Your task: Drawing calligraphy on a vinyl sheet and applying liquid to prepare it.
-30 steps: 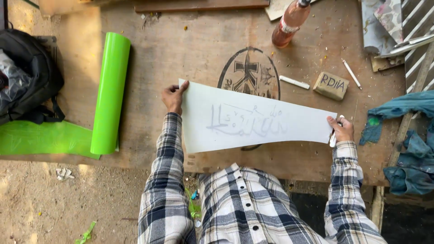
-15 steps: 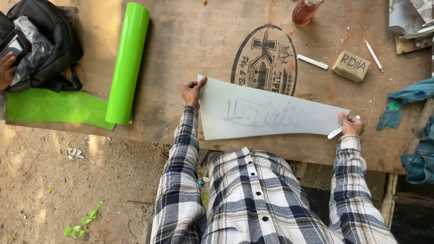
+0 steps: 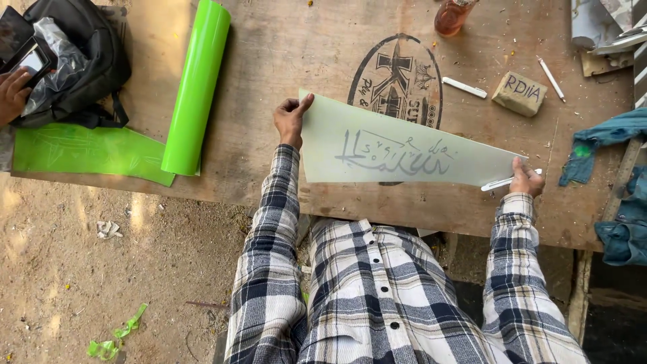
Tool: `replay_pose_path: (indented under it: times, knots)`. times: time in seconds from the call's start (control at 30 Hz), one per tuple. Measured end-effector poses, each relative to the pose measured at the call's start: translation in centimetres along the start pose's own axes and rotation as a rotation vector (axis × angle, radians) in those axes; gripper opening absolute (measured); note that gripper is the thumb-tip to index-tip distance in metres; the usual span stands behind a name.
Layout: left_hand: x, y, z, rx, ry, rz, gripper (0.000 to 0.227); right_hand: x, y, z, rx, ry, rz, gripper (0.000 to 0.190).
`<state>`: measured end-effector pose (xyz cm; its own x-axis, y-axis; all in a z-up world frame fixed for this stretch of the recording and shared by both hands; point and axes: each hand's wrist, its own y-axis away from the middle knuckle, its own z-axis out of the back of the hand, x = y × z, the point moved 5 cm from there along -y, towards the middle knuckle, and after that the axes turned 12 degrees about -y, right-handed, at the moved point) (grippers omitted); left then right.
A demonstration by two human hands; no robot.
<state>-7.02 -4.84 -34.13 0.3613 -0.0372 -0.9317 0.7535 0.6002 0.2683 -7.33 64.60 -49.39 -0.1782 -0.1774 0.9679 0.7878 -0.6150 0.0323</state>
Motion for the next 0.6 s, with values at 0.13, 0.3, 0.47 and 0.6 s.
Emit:
replay_pose_path:
  times: [0.13, 0.3, 0.47, 0.6]
  knots:
    - [-1.5, 0.4, -0.1, 0.059, 0.061, -0.051, 0.037, 1.3, 1.4, 0.2, -0.045, -0.065, -0.006, 0.041]
    - [-1.9, 0.3, -0.2, 0.162, 0.135, -0.135, 0.037, 1.9, 2.6, 1.0, -0.043, -0.035, 0.039, 0.046]
    - [-2.0, 0.4, -0.3, 0.188, 0.163, -0.134, 0.035, 2.2, 1.6, 2.7, -0.06, -0.064, 0.247, 0.021]
    - [-1.2, -0.7, -0.3, 0.24, 0.197, -0.18, 0.037, 1.3, 0.7, 4.3, -0.144, -0.248, 0.093, 0.021]
